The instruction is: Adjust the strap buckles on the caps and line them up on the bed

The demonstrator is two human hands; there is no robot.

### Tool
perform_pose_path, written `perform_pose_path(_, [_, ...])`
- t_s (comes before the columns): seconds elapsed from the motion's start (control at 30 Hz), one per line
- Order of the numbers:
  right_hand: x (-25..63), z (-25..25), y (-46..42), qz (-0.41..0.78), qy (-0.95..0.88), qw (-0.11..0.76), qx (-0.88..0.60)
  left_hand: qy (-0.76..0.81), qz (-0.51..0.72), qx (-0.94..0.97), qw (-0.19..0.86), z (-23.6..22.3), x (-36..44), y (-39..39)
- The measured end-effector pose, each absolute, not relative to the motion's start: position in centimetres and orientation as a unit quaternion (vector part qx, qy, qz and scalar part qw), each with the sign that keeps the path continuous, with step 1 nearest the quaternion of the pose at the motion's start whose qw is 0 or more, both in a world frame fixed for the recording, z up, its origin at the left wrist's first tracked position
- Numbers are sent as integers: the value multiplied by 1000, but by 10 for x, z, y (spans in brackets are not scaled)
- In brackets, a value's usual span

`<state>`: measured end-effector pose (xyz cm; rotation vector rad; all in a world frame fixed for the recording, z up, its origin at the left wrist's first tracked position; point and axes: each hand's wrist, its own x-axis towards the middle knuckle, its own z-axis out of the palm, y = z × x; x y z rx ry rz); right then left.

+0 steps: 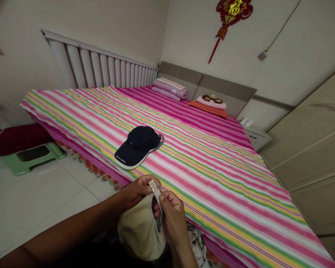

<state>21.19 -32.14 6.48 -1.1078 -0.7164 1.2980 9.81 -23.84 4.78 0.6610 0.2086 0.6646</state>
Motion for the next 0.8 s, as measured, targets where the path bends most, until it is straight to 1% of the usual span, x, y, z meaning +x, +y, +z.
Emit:
perform_pose_path(0.2, [209, 67, -320, 558, -302, 609, -477, 86, 317, 371, 868, 43, 99, -238])
perform_pose_path(0.37, [210, 67, -318, 556, -296, 604, -489, 105, 299, 420, 850, 44, 95, -236])
perform_pose_path(0.67, [214, 70, -320, 589, -274, 602, -465, 96, 292, 401, 863, 45, 97, -240])
perform_pose_path(0.8, [216, 73, -320, 604, -273, 600, -448, 116, 310, 411, 849, 42, 97, -238])
